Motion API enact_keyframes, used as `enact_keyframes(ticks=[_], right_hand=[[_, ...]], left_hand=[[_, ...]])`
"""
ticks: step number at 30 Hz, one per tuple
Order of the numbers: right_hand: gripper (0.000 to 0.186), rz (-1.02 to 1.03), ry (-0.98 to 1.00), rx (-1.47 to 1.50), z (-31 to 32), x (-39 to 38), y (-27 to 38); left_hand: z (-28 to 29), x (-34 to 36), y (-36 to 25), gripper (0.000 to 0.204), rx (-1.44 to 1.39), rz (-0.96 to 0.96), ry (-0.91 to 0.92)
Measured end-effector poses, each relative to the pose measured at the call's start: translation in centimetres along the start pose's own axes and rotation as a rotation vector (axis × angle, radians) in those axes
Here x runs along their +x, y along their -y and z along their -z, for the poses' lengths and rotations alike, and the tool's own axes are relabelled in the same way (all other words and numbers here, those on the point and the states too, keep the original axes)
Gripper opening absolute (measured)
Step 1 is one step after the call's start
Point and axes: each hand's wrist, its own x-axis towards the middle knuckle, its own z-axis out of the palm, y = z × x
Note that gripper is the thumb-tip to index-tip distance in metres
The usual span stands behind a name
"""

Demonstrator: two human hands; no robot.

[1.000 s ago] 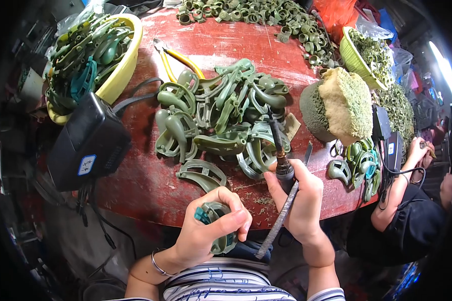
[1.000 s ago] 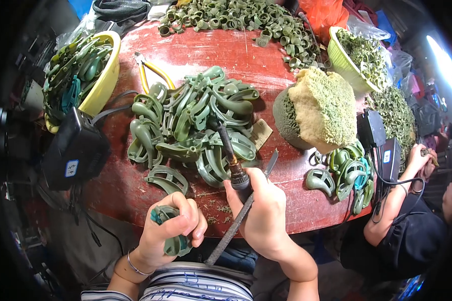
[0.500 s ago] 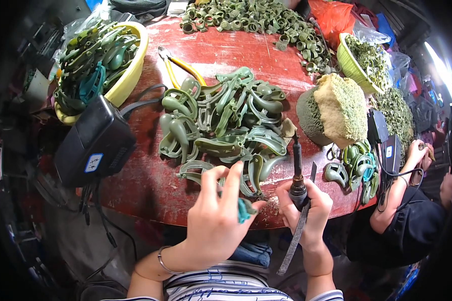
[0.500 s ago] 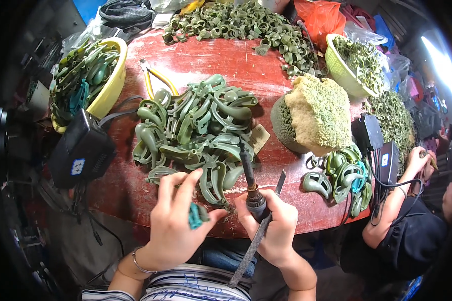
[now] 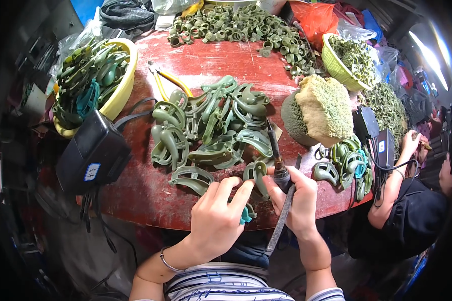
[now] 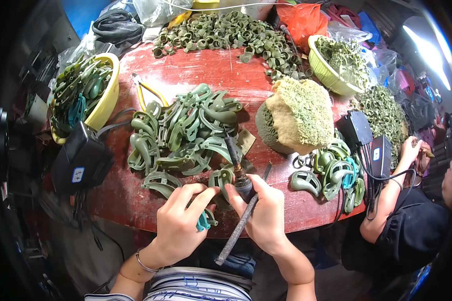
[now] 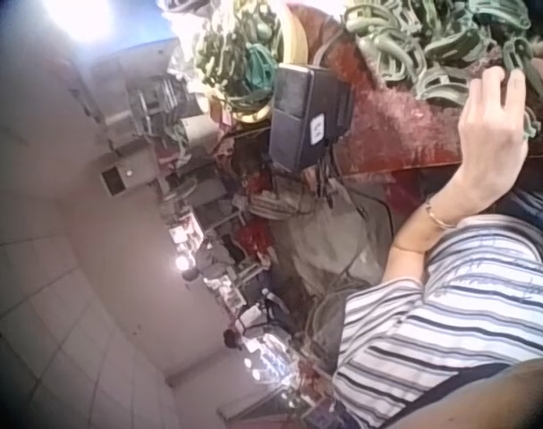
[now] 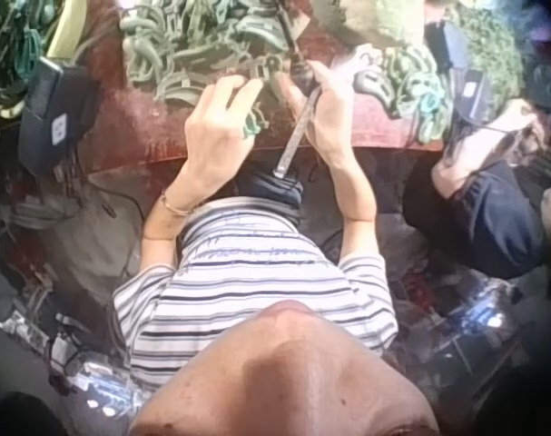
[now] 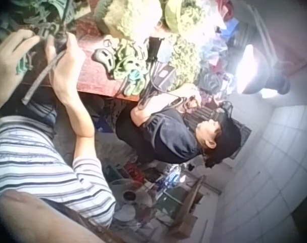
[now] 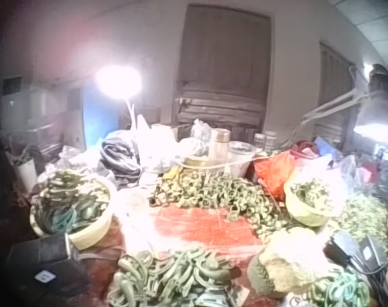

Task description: The recorder uses a handheld heat tool to trim or smooth green plastic/foam components at a production workbench.

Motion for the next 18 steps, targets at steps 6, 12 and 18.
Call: enact_keyframes(ticks=[6,12,18], right_hand=[[0.014,-0.205,0.102,0.183,0.5,-1.5,1.2],[0.009,-0.291,0.023,0.5,0.6,-2.7,3.6],[0.011,-0.313,0.017,0.666,1.7,-3.7,4.1]], left_hand=[[-0.2,0.2,0.2,0.041,-0.357,0.044,-0.064],[0.5,0.2,-0.4,0.039,-0.944,0.316,-0.063],[2.4,-0.1,0.0,0.037,-1.327,0.493,0.169]])
